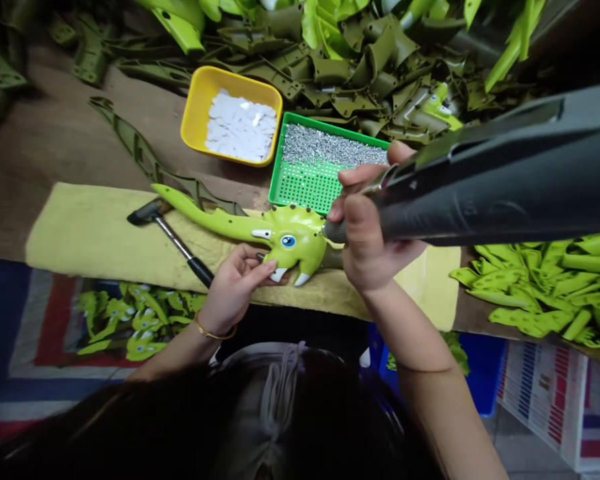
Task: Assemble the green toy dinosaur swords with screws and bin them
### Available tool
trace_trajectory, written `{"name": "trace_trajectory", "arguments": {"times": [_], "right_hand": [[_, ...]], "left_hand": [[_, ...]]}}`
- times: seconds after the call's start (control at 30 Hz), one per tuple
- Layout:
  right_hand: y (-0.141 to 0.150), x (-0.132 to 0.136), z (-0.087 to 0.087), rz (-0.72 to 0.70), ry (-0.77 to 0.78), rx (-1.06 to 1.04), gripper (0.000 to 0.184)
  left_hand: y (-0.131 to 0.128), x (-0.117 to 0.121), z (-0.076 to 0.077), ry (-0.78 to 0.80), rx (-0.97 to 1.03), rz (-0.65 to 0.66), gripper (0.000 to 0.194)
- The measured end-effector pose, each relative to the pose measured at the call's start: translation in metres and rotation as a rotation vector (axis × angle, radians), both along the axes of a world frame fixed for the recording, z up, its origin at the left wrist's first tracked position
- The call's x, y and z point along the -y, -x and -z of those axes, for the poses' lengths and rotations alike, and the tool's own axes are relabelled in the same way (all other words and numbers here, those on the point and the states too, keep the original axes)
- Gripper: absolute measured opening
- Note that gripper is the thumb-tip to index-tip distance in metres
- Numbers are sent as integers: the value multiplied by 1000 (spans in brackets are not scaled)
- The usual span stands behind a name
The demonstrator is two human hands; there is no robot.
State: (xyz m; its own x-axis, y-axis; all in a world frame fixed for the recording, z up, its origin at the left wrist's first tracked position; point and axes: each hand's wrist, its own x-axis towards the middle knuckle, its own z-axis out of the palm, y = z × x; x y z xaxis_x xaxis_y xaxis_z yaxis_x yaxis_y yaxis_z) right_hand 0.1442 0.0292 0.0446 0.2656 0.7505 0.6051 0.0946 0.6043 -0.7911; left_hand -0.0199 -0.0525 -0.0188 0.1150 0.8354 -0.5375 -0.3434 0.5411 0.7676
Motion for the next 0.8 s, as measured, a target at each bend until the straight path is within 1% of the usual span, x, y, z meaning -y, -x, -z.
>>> {"name": "trace_trajectory", "arguments": {"times": [0.07, 0.17, 0.27, 0.33, 0.4, 0.47, 0.5, 0.53, 0.57, 0.6, 0.63, 0.7, 0.73, 0.8], "right_hand": [[4, 3, 9, -3, 10, -11, 33], [7, 4, 24, 11, -18, -44, 29], [5, 10, 33, -2, 45, 51, 32], [3, 14, 28, -23, 82, 92, 34], [5, 11, 16, -75, 95, 60, 33], [11, -4, 2, -84, 58, -21, 28], [15, -15, -3, -46, 10, -71, 25], [18, -29, -4, 22, -33, -107, 23], [21, -44, -1, 95, -53, -118, 23], [22, -59, 6, 154, -32, -104, 27], [22, -72, 16, 178, 39, -59, 33], [19, -94, 39, 143, 197, 25, 48], [16, -100, 50, 109, 255, 54, 52], [14, -106, 65, 95, 281, 69, 55]], "left_hand": [[0, 0, 0, -5, -5, 0, 46], [0, 1, 1, -9, -12, 0, 45], [0, 2, 3, -15, -11, -6, 45], [0, 3, 4, -21, -18, -10, 45], [0, 3, 4, -24, -27, -8, 44], [1, 4, 4, -22, -26, 9, 42], [1, 3, 4, -22, -21, 19, 42], [2, 3, 3, -22, -15, 27, 42], [2, 3, 3, -22, -9, 33, 42], [2, 3, 2, -20, -5, 35, 42], [2, 2, 1, -14, -4, 35, 42], [2, 2, 0, -3, -7, 40, 42], [2, 1, -1, -1, -8, 46, 42], [3, 1, -1, -8, -5, 58, 42]]}}
